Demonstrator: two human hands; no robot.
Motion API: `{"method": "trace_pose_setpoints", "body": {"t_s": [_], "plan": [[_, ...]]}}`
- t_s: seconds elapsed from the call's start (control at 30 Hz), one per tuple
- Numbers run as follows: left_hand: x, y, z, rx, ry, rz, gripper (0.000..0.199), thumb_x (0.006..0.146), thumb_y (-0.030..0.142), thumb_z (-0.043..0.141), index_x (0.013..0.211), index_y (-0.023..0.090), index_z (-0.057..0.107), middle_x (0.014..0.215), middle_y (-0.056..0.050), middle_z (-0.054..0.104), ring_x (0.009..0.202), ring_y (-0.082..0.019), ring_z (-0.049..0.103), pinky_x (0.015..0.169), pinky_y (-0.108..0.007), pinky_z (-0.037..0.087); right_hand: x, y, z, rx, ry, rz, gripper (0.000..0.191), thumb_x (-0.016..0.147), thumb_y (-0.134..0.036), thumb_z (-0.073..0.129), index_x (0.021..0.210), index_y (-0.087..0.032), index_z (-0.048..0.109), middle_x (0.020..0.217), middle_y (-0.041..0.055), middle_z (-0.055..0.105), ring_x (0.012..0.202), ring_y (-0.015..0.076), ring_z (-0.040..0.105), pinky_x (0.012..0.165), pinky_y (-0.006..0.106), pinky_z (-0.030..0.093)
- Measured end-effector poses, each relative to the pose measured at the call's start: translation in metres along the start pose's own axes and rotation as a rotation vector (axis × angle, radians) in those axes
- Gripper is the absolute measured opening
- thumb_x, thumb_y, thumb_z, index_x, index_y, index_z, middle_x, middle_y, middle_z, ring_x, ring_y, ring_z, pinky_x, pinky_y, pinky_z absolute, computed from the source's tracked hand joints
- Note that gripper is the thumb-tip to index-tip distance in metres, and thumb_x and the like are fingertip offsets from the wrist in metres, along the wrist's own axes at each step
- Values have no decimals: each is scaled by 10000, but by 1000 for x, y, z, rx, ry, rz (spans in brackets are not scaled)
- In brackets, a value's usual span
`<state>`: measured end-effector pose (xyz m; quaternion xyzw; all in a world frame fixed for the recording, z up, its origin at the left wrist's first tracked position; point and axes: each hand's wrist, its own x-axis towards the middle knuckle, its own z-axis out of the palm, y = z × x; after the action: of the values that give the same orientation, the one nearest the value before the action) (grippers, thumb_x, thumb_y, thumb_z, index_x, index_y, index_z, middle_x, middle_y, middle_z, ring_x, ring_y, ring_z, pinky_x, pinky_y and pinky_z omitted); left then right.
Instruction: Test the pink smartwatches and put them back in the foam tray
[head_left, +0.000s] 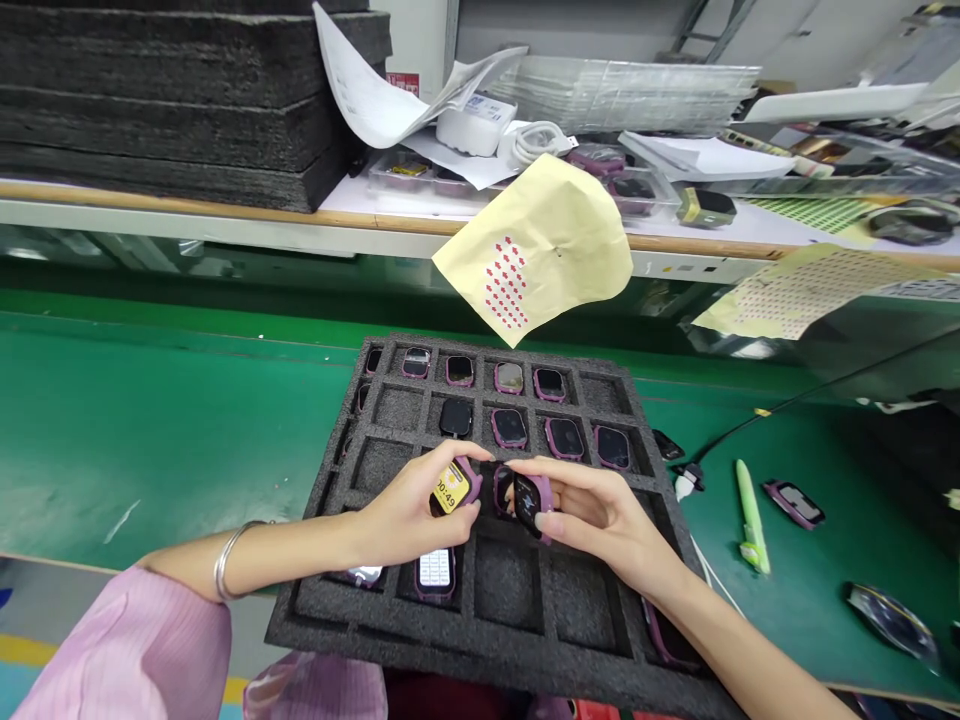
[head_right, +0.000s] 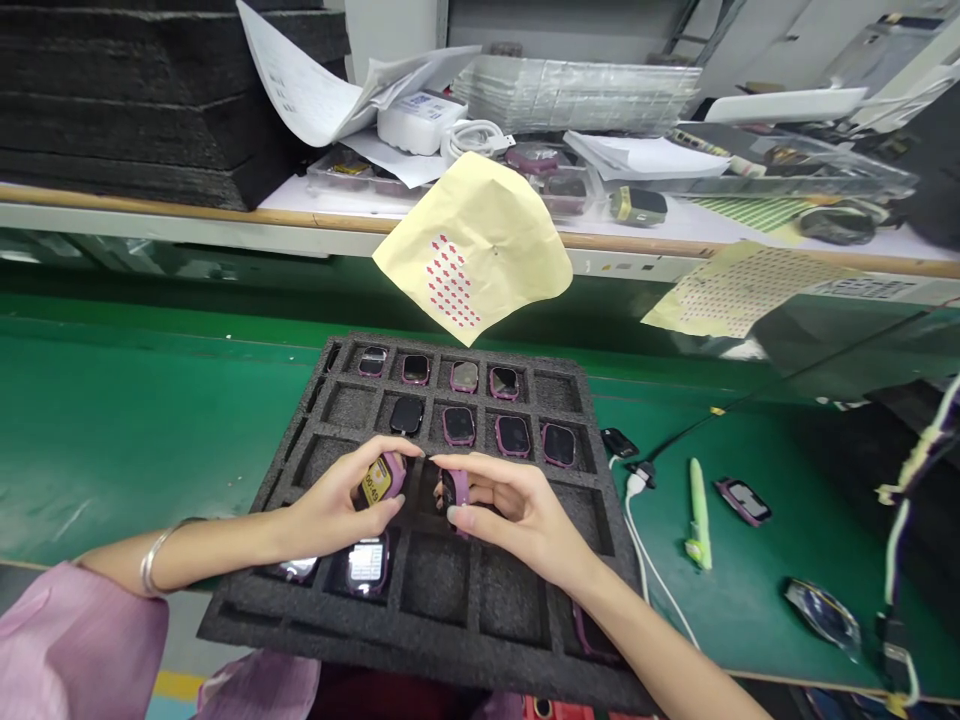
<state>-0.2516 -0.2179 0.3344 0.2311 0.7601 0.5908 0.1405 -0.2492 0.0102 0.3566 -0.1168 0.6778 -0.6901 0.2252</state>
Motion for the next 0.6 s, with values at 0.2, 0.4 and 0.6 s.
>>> {"method": "trace_pose_setpoints", "body": {"t_s": [0.2,0.4,0.6], "plan": [[2,2,1,17,10,-37,375,762,138,538,1131,194,505,910,-23,583,883,-193,552,783,-287,451,1,1,2,-34,12,4,374,761,-305,759,1117,-209,690,1004,74,663,891,218,648,785,337,566],[3,4,0,6,15,-41,352,751,110,536,1095,181,517,905,-22,577,858,-180,546,767,-270,450,1,4,1,-4,-16,-15,368,766,-275,758,1122,-214,685,1049,76,664,946,226,642,835,354,544],[3,3,-1,-21,29,-23,364,769,121,540,1126,186,509,940,-29,570,887,-181,544,773,-261,445,-1,1,1,21,-19,-15,355,774,-263,749,1122,-229,686,1040,71,680,930,218,657,788,319,558]]}}
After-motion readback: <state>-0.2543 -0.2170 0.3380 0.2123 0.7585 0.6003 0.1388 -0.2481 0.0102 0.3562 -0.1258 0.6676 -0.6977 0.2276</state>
